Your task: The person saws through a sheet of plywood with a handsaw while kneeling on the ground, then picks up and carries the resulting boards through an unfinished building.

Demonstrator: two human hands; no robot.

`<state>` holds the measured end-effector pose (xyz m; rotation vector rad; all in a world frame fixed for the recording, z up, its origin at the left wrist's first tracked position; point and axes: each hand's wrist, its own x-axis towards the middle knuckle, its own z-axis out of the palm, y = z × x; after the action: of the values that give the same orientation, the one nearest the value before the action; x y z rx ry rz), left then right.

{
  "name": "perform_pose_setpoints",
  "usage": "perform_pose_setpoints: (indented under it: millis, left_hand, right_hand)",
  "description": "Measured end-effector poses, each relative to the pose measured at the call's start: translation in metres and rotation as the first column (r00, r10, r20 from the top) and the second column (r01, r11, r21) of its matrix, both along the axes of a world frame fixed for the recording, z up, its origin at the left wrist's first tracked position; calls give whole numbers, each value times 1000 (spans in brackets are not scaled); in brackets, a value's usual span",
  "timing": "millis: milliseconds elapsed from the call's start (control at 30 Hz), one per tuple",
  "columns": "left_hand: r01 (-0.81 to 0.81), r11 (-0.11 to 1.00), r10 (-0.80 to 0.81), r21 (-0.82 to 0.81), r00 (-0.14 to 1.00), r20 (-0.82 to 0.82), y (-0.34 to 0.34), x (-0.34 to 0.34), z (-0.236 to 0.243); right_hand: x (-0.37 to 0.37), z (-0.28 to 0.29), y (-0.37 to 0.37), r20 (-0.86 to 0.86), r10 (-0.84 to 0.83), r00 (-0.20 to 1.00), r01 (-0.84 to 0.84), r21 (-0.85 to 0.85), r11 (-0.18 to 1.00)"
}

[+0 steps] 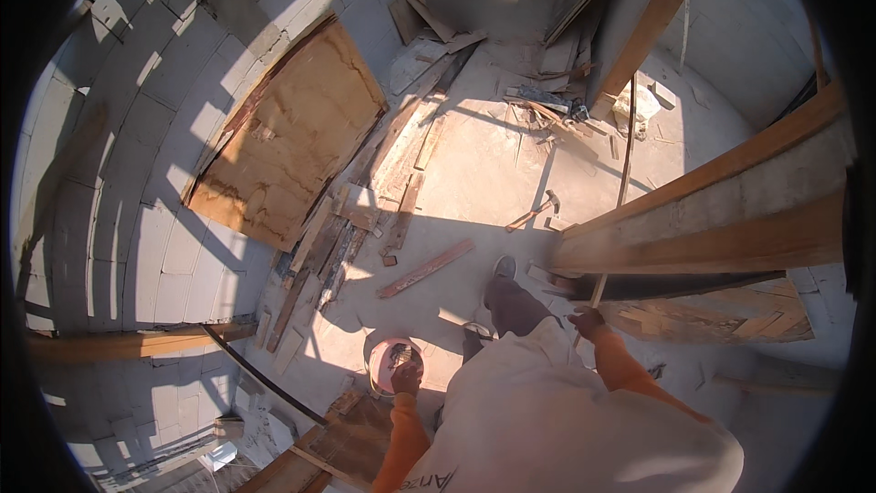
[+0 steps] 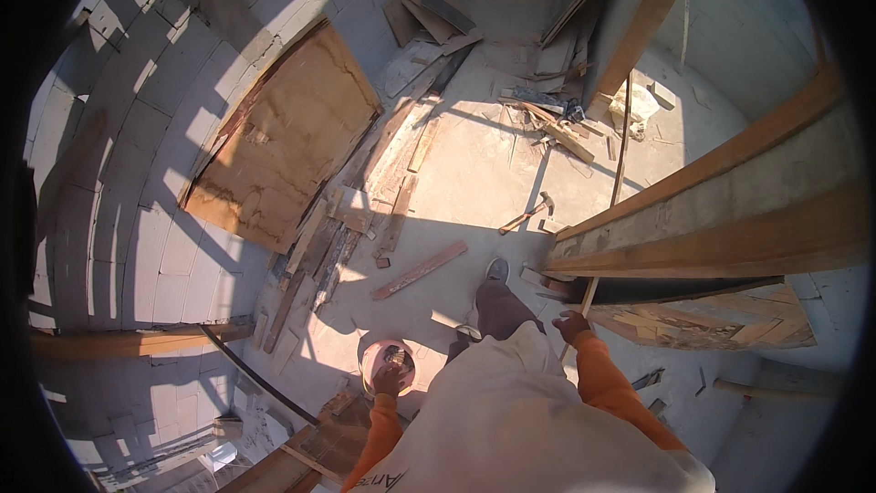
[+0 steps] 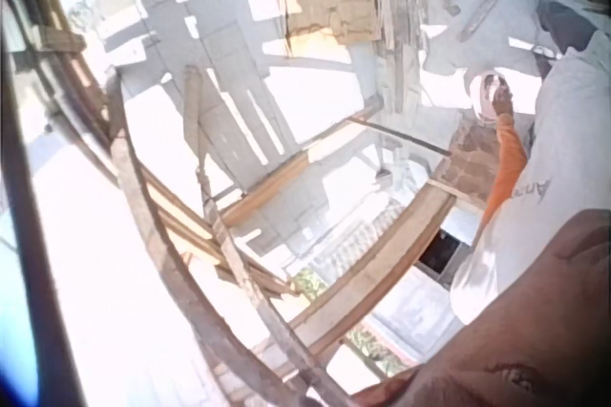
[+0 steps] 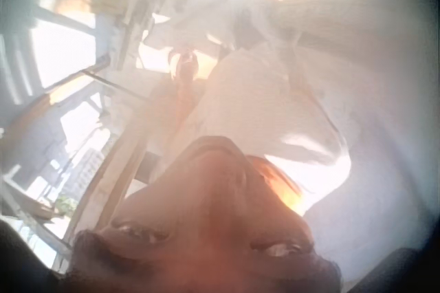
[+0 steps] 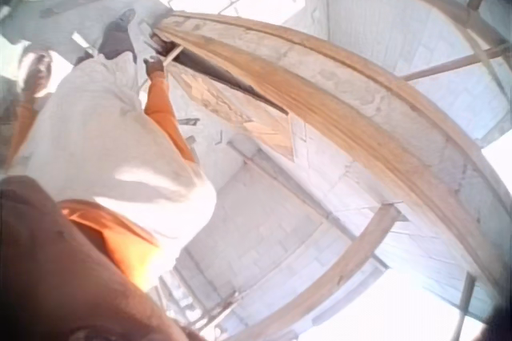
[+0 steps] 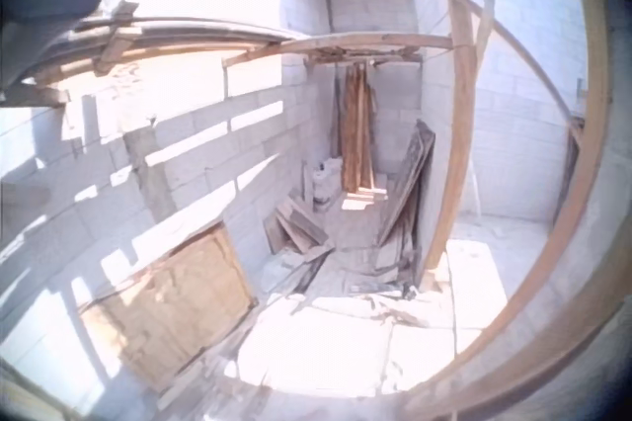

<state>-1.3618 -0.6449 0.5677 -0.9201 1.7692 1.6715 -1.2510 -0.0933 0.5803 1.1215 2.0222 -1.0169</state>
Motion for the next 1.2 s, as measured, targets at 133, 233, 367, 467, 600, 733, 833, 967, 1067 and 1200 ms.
perform_pose_setpoints:
  millis: [133, 233, 367, 467, 600, 733, 833, 967, 1067, 1200]
  left_hand:
    - [197, 951, -217, -237, 974, -60, -36, -53, -46]
    - [625, 669, -625, -403, 766, 152, 9, -87, -43]
    - [743, 155, -852, -651, 434, 293, 28, -146, -14]
    - [573, 552, -779, -606, 614, -128, 63, -207, -36]
    - [207, 969, -215, -138, 976, -41, 121, -288, -40]
    - [47, 979, -44, -200, 999, 22, 129, -355, -46]
    - [376, 869, -395, -322, 919, 6, 182, -421, -59]
    - [579, 578, -732, -575, 679, -53, 175, -509, -48]
    - [29, 991, -37, -129, 998, -60, 180, -589, -46]
    - [-17, 992, -2, -126, 989, -151, 171, -670, -27]
  right_hand:
    - [-173, 32, -1, -416, 27, 909, 51, 175, 983]
    - [-216, 43, 42, -489, -104, 866, 136, 29, 990]
    - [-255, 24, 52, -499, -169, 850, 186, -15, 982]
    - [-238, -60, 88, -610, 283, 740, -91, 325, 941]
    - [-247, -107, 128, -392, 458, 798, -307, 389, 868]
    - [-309, -81, 129, -117, 572, 812, -494, 385, 780]
    - [-302, -68, 181, 111, 636, 763, -611, 444, 655]
    - [-367, -68, 188, -42, -88, 995, 93, 127, 988]
    - [-430, -62, 194, -249, -632, 734, 594, -217, 775]
    - [-527, -42, 186, -301, -496, 815, 444, -226, 867]
